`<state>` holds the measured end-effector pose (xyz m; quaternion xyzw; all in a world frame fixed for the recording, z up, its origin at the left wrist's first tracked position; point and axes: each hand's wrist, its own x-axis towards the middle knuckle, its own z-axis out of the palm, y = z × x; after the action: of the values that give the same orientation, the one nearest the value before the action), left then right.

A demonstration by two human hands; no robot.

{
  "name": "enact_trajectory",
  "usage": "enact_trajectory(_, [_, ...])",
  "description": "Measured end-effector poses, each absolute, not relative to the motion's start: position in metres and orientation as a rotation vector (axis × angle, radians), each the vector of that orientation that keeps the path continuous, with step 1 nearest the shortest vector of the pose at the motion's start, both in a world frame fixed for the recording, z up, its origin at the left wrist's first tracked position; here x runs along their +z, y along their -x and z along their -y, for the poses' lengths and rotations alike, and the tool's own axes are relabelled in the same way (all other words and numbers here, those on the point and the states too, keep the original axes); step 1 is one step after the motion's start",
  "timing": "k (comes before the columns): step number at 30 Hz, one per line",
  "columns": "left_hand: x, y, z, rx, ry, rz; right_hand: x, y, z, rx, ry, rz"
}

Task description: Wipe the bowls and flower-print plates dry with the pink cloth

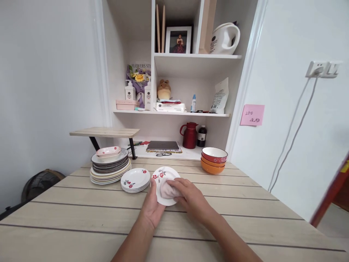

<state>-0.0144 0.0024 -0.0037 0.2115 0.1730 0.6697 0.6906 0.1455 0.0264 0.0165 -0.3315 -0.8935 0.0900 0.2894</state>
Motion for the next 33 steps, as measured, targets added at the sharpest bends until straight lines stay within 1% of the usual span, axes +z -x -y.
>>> enact_trajectory(3, [-0.005, 0.006, 0.0, 1.419, -0.5, -0.374, 0.014, -0.145, -0.033, 0.218, 1.045, 2.214])
enact_trajectory(8, [-0.007, -0.002, 0.005, 1.338, -0.565, -0.388, 0.017, -0.14, -0.033, -0.114, 1.131, 1.985])
enact_trajectory(10, [-0.008, -0.004, 0.006, 1.295, -0.596, -0.4, 0.018, -0.135, -0.03, -0.153, 1.171, 1.96])
enact_trajectory(15, [-0.013, -0.004, 0.005, 1.249, -0.616, -0.381, 0.016, -0.125, -0.026, -0.024, 1.082, 2.147])
enact_trajectory(18, [-0.011, 0.0, 0.003, 1.277, -0.554, -0.354, 0.016, -0.128, -0.029, 0.059, 0.959, 2.271])
enact_trajectory(23, [-0.006, 0.012, 0.0, 1.397, -0.466, -0.331, 0.02, -0.141, -0.03, 0.309, 0.807, 2.443])
enact_trajectory(27, [-0.004, 0.018, -0.004, 1.514, -0.435, -0.316, 0.021, -0.148, -0.032, 0.36, 0.956, 2.339])
enact_trajectory(30, [-0.004, 0.017, -0.006, 1.595, -0.389, -0.333, 0.02, -0.152, -0.037, 0.287, 1.124, 2.16])
enact_trajectory(33, [-0.002, 0.014, -0.004, 1.604, -0.379, -0.354, 0.018, -0.155, -0.042, 0.204, 1.219, 2.032])
